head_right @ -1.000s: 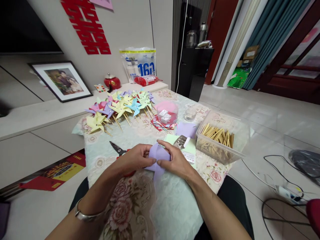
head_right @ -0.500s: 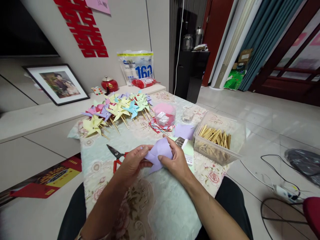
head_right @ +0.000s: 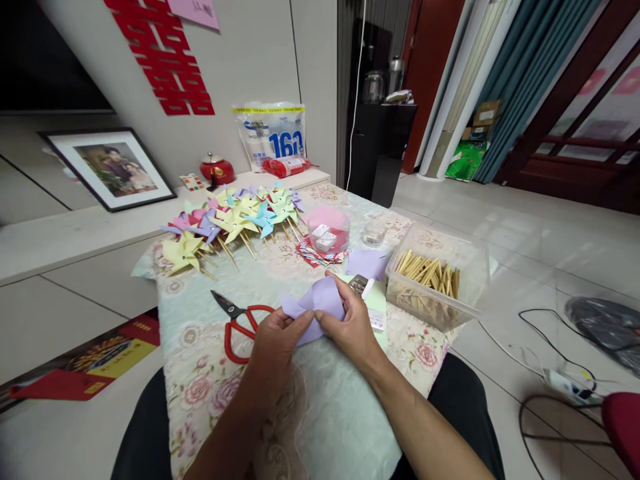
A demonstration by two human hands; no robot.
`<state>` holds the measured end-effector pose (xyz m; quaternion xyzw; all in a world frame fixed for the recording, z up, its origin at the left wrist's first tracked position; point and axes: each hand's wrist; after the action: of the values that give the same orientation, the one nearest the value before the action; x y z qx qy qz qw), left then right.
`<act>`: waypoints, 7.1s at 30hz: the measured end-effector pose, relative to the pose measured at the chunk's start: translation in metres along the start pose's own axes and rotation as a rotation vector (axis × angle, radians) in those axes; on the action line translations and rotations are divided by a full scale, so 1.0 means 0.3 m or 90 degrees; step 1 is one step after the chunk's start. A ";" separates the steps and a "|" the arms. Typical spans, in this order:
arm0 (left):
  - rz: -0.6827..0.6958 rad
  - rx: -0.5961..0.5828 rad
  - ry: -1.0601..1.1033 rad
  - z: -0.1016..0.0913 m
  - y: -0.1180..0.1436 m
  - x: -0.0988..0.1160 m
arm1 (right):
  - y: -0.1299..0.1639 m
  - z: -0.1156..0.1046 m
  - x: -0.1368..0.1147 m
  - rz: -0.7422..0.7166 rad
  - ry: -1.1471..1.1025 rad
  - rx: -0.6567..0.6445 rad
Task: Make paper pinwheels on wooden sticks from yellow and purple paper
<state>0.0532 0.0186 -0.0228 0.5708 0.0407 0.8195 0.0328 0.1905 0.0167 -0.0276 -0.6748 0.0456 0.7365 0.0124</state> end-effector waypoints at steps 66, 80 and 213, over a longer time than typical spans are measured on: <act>-0.005 -0.056 -0.047 -0.085 -0.044 0.002 | -0.002 -0.019 -0.013 0.137 0.159 -0.186; -0.043 -0.061 -0.043 -0.078 -0.034 0.037 | 0.006 0.004 -0.009 0.105 0.243 -0.109; -0.022 -0.059 -0.027 -0.117 -0.041 -0.013 | 0.013 -0.035 -0.024 -0.135 0.320 -0.184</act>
<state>0.0217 0.0294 -0.0398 0.5849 0.0120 0.8077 0.0741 0.2012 0.0124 -0.0212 -0.8315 -0.1288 0.5401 -0.0187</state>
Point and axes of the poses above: each hand's wrist, its own y-axis away from the middle knuckle, its own z-axis out of the palm, x = y × z, and after that the axes turned 11 degrees about z, right-handed
